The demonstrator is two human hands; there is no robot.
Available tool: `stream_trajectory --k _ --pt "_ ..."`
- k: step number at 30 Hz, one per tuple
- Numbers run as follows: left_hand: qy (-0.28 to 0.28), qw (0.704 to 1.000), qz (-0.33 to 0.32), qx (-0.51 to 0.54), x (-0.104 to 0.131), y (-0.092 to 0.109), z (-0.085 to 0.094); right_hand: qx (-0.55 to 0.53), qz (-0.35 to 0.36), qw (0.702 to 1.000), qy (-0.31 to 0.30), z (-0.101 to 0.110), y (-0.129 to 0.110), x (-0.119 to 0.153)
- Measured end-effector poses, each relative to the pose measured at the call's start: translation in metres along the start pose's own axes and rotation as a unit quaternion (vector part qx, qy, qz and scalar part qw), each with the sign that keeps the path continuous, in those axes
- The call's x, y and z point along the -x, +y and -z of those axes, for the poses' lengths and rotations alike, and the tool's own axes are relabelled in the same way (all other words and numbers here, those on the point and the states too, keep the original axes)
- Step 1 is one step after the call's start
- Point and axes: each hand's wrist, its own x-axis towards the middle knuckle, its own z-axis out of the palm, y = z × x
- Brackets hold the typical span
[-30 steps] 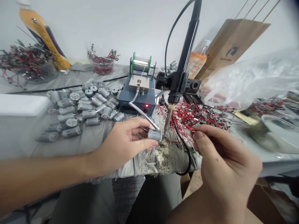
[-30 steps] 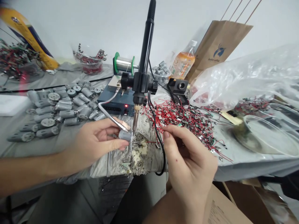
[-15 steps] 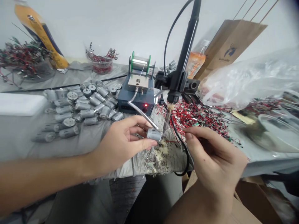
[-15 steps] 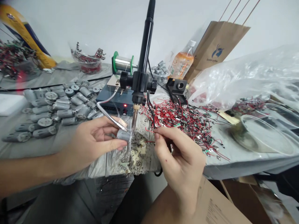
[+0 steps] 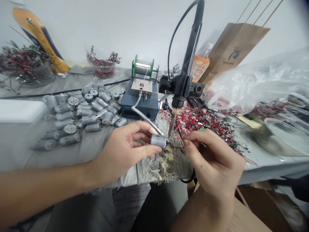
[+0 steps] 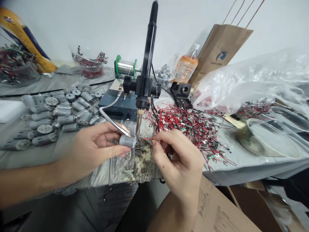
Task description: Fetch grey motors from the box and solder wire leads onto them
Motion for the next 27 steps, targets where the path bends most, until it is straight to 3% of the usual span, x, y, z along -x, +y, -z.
stream_trajectory --k 3,7,13,17,21,27 --pt "-0.001 1.000 -0.001 -0.001 0.000 -0.001 0.001 -0.005 0.006 1.000 -0.017 0.000 0.002 -0.001" --pt "-0.002 1.000 -0.005 0.003 -0.001 -0.002 0.002 0.000 0.003 1.000 0.016 0.003 0.006 -0.001" --pt "0.001 1.000 -0.006 0.011 -0.001 -0.003 0.002 0.203 -0.072 0.971 0.105 0.023 0.032 0.003" --pt "0.008 1.000 -0.012 -0.006 0.000 -0.004 0.003 0.324 -0.057 0.942 0.063 0.031 0.047 0.006" --pt "0.014 1.000 -0.014 -0.013 0.000 -0.006 0.004 0.326 -0.042 0.944 0.027 0.022 0.046 0.006" --pt "0.019 1.000 -0.015 -0.018 0.002 -0.005 0.003 0.353 -0.093 0.931 0.008 0.008 0.054 0.003"
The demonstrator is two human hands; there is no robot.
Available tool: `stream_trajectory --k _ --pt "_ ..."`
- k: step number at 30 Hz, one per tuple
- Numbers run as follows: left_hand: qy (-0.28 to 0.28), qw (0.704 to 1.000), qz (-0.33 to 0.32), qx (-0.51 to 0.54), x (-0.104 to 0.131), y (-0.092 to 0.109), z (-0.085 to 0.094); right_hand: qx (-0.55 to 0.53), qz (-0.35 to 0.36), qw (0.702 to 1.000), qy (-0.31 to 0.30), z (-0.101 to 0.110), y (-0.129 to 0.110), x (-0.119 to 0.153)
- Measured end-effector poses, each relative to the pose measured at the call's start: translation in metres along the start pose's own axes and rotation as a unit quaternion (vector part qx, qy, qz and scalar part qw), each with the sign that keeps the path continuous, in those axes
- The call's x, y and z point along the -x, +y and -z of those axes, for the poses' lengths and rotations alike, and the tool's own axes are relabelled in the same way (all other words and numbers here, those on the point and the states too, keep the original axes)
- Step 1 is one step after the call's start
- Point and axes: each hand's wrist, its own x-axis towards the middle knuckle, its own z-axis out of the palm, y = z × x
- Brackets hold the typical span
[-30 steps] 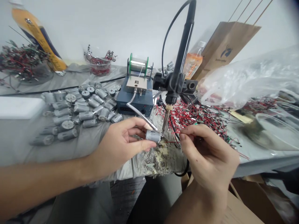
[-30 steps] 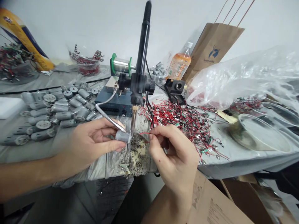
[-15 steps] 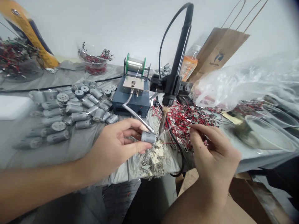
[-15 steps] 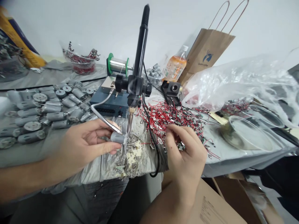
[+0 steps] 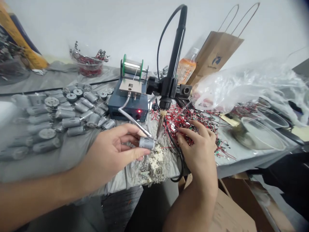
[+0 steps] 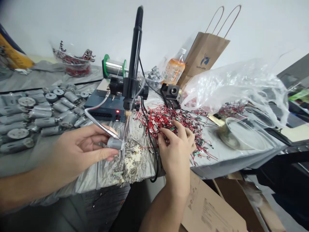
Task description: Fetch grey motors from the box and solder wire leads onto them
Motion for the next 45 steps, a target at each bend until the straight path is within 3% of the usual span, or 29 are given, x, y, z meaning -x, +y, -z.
stream_trajectory --k 6,11,14,18,25,33,45 --pt "-0.007 1.000 0.000 0.005 -0.002 0.001 -0.001 -0.061 0.022 0.997 0.047 0.005 0.003 -0.005" --pt "-0.009 1.000 0.005 0.009 -0.003 0.000 0.000 -0.184 0.054 0.968 0.164 0.017 -0.014 -0.005" --pt "-0.011 1.000 0.000 0.009 -0.002 0.001 -0.001 -0.256 0.063 0.959 0.107 0.028 -0.025 0.001" --pt "-0.008 1.000 0.000 0.008 -0.002 0.005 -0.003 -0.268 0.102 0.958 0.008 0.046 -0.036 0.008" --pt "-0.007 0.999 0.000 0.038 -0.002 0.006 -0.005 -0.289 0.126 0.949 -0.029 0.050 -0.047 0.010" --pt "0.004 1.000 0.000 0.027 -0.002 0.010 -0.007 -0.309 0.124 0.943 -0.016 0.047 -0.052 0.010" --pt "0.017 1.000 -0.007 0.008 0.000 0.018 -0.008 -0.331 0.122 0.935 -0.046 0.043 -0.055 0.008"
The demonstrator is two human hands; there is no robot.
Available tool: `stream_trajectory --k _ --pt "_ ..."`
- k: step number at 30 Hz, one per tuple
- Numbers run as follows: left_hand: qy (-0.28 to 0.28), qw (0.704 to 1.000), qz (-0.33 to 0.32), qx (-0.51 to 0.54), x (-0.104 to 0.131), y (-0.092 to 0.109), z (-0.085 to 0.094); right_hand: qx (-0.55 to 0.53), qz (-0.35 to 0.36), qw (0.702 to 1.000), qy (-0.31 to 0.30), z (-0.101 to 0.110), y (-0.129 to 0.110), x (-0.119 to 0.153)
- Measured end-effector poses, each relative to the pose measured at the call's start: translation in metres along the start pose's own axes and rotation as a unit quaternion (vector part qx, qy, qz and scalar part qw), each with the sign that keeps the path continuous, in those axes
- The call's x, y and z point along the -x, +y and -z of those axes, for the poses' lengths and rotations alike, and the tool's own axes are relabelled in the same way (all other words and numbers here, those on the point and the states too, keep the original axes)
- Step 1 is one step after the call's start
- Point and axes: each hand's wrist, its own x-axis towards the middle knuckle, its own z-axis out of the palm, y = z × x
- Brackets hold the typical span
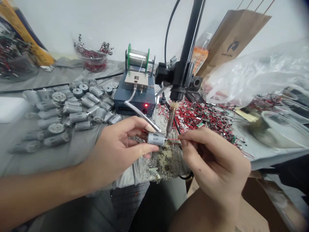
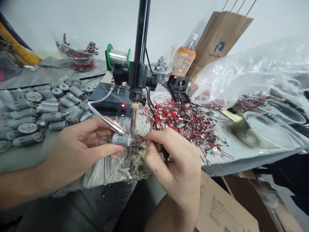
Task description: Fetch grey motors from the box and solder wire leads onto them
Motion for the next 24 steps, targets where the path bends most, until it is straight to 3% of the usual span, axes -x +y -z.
stream_trajectory --k 24 --pt "0.003 1.000 -0.024 -0.014 0.0009 -0.0030 0.0013 -0.010 0.000 1.000 0.001 -0.0032 0.0024 0.0013"
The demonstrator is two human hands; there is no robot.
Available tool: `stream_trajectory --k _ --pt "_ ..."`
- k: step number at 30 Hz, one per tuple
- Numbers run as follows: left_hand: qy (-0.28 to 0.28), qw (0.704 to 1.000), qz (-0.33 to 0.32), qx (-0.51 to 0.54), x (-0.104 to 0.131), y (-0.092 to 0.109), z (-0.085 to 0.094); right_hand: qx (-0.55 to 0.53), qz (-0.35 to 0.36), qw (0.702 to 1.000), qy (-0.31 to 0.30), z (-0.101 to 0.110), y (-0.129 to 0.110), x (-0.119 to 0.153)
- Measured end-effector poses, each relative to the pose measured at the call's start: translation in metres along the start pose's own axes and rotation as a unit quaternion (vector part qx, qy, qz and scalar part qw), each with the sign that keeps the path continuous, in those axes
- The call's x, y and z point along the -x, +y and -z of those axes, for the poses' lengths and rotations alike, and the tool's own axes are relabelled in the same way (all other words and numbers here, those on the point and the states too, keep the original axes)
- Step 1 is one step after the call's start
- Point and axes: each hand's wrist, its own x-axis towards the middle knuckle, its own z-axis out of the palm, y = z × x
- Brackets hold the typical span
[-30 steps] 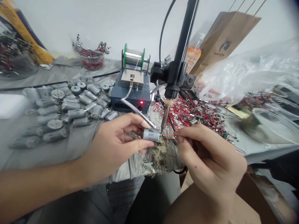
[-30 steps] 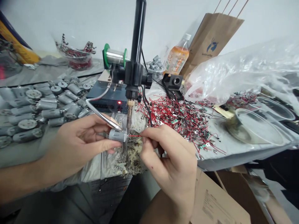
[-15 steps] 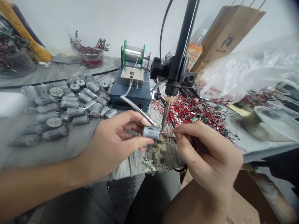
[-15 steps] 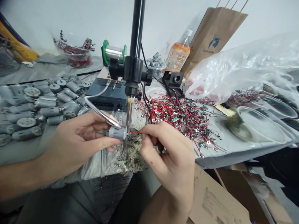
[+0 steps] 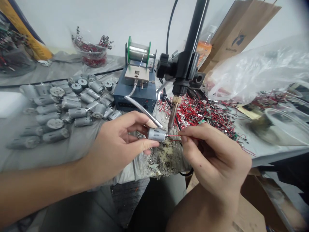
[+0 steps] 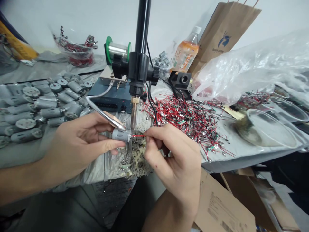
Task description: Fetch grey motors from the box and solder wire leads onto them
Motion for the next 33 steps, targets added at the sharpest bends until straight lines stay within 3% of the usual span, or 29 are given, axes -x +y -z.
stream_trajectory --k 19,33 --pt "0.004 0.999 -0.019 -0.025 0.0010 -0.0014 0.0011 0.021 -0.001 1.000 -0.002 0.0014 -0.0006 0.0014" --pt "0.006 1.000 -0.007 -0.008 -0.0041 0.0012 -0.0049 0.065 -0.012 0.997 0.048 0.0020 0.0032 0.0035"
